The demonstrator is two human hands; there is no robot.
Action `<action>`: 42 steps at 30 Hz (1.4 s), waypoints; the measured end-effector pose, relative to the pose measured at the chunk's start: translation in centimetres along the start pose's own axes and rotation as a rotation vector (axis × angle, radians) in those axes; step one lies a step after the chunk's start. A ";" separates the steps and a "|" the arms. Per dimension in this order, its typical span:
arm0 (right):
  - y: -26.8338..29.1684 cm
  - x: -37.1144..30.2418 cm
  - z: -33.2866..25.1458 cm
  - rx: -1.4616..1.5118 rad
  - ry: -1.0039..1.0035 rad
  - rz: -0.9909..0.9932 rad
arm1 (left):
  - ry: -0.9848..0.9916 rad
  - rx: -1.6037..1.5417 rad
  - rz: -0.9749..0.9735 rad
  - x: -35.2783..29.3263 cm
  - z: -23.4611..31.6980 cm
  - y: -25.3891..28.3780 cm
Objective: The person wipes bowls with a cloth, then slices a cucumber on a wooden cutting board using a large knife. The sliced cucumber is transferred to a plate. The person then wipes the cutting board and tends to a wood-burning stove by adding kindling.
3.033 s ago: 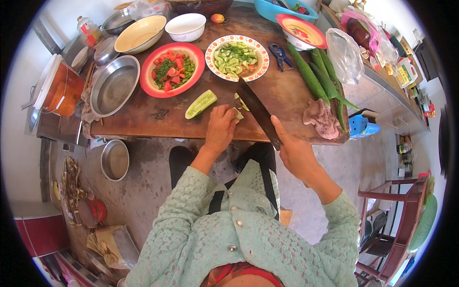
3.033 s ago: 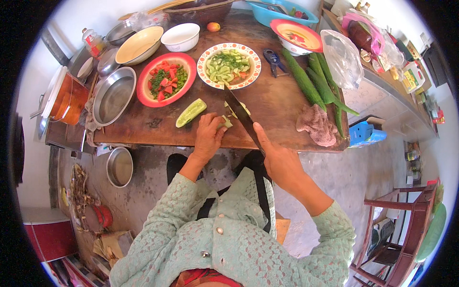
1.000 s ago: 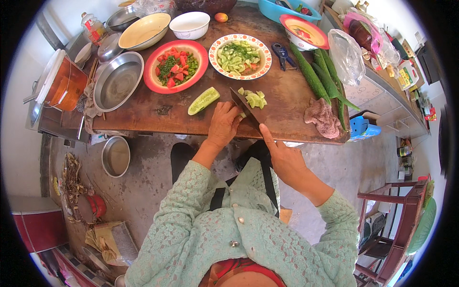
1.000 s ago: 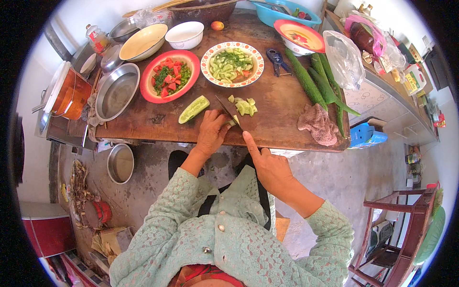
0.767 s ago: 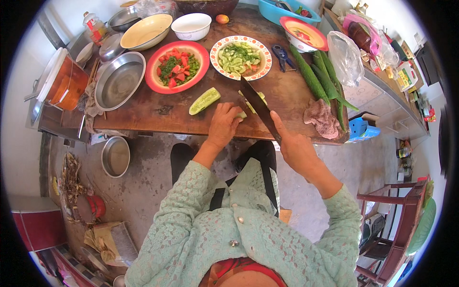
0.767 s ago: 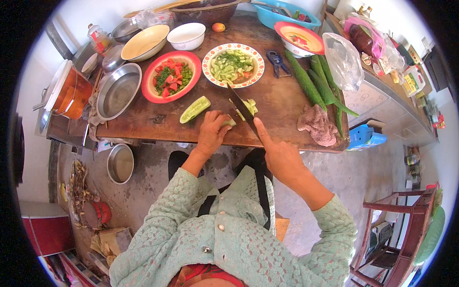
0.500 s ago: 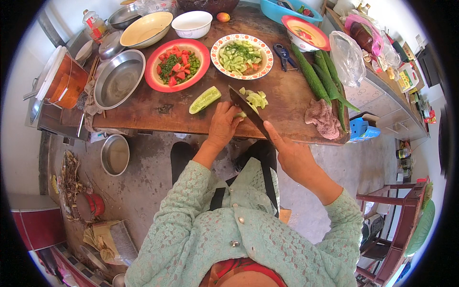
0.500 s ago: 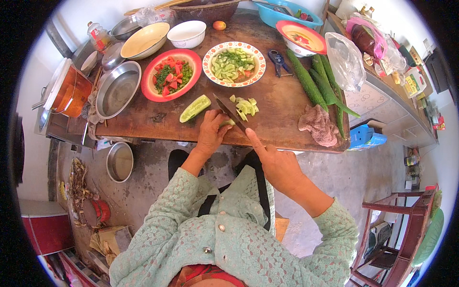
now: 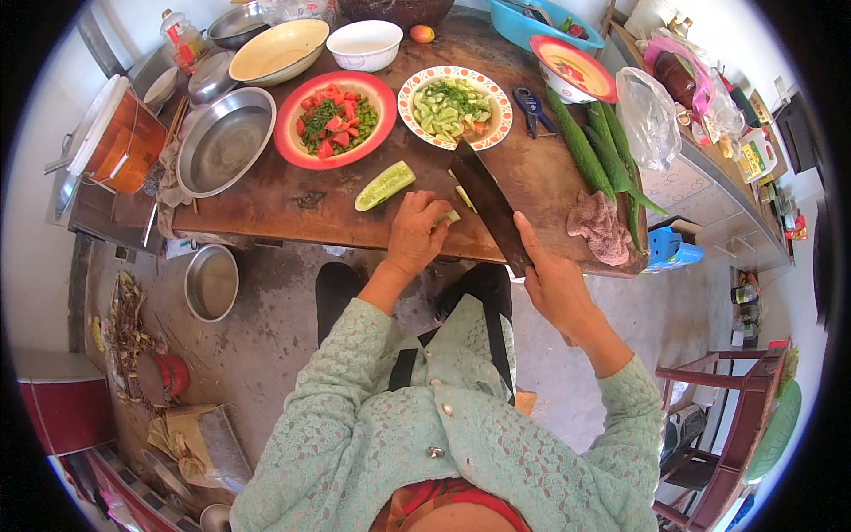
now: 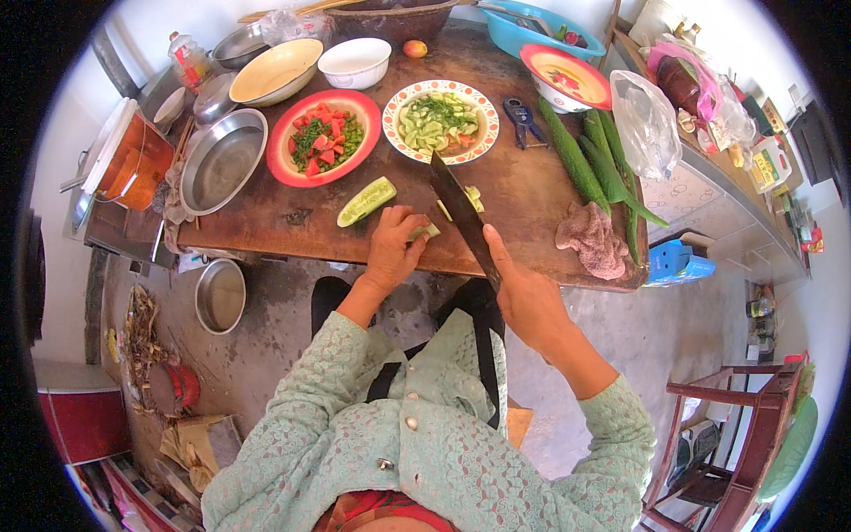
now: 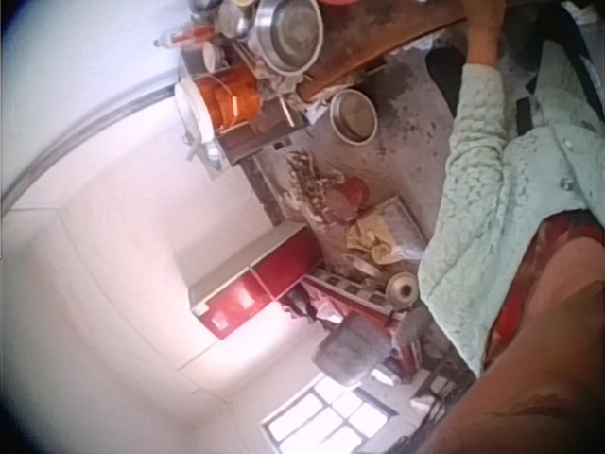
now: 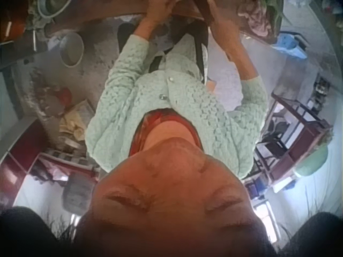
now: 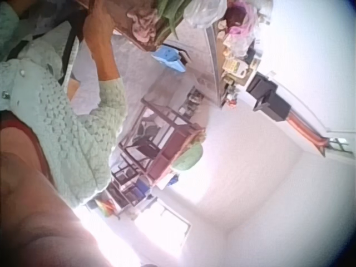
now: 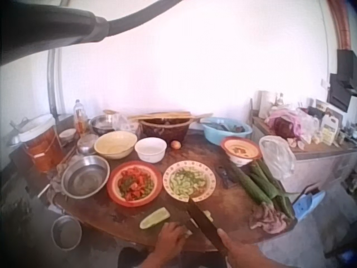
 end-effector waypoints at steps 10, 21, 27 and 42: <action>-2.2 -1.2 -1.9 -0.035 0.013 -0.056 | -0.011 0.030 -0.028 0.1 0.3 0.3; 0.3 0.0 -0.9 -0.093 -0.021 -0.055 | 0.025 -0.044 -0.027 -0.2 -0.1 0.3; 0.0 -0.4 -1.7 -0.059 0.223 0.015 | 0.028 0.001 -0.025 -0.3 -0.3 0.1; -0.5 1.0 0.3 0.045 0.013 0.001 | 0.001 -0.085 -0.019 -0.2 -0.5 0.5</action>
Point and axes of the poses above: each hand's wrist, its own x-axis towards the middle knuckle, its own y-axis out of the back of the hand, z = x × y, the point moved 1 cm from there along x, towards the middle knuckle, and after that the axes turned 10 degrees about x, right-handed, at the moved point
